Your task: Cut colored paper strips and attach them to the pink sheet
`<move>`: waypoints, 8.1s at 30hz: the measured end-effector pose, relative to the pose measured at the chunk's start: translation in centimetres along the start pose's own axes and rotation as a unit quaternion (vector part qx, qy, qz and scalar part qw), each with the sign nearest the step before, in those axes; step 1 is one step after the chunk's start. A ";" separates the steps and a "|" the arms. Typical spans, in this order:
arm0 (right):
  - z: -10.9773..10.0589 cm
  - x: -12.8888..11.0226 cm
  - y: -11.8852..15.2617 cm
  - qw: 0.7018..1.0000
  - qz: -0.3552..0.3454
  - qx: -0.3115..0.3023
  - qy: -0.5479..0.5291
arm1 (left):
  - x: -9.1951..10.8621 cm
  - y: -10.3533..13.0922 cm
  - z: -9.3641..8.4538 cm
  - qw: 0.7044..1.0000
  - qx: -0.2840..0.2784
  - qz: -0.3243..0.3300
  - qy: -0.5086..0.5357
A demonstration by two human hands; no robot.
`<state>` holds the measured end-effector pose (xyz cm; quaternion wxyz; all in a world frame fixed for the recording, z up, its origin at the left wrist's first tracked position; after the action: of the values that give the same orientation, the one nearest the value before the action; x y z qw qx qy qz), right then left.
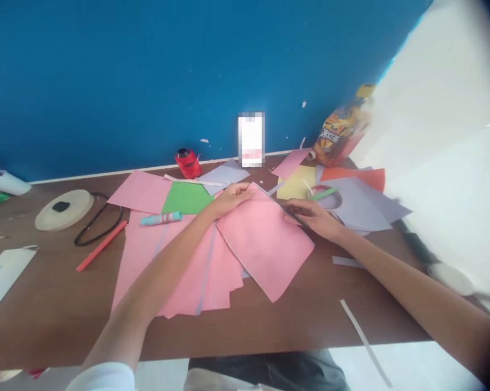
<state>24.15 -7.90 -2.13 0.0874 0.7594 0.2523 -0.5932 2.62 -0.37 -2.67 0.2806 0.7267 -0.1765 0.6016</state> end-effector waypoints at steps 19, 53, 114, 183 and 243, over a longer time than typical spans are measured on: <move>0.2 0.7 0.2 0.999 0.008 0.025 0.024 | 0.3 -0.3 0.8 1.000 -0.002 0.017 -0.020; 0.3 0.7 0.1 0.994 0.012 0.030 0.102 | 0.8 -0.1 0.9 0.998 -0.007 0.012 -0.060; 0.1 0.2 0.6 0.842 -0.073 0.078 0.528 | 0.2 -0.7 -0.2 0.997 0.057 0.005 -0.059; -2.9 2.0 0.2 0.958 -0.033 0.174 0.225 | -0.1 -0.7 -1.2 0.994 0.063 0.014 -0.091; -1.3 0.3 0.6 0.965 -0.048 -0.034 0.255 | -1.0 -0.1 -3.8 0.997 -0.009 -0.069 0.019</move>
<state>25.62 -7.76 -2.10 0.0170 0.8692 0.3226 -0.3743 -0.47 2.00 -3.26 0.3317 0.7232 -0.1260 0.5925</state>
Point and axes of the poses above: each hand's wrist, its own y-axis away from the middle knuckle, its own z-axis out of the palm, x = y × z, the point moved 4 cm from there along -y, towards the middle knuckle, and after that the axes turned 10 degrees about -z, right-handed, at the moved point
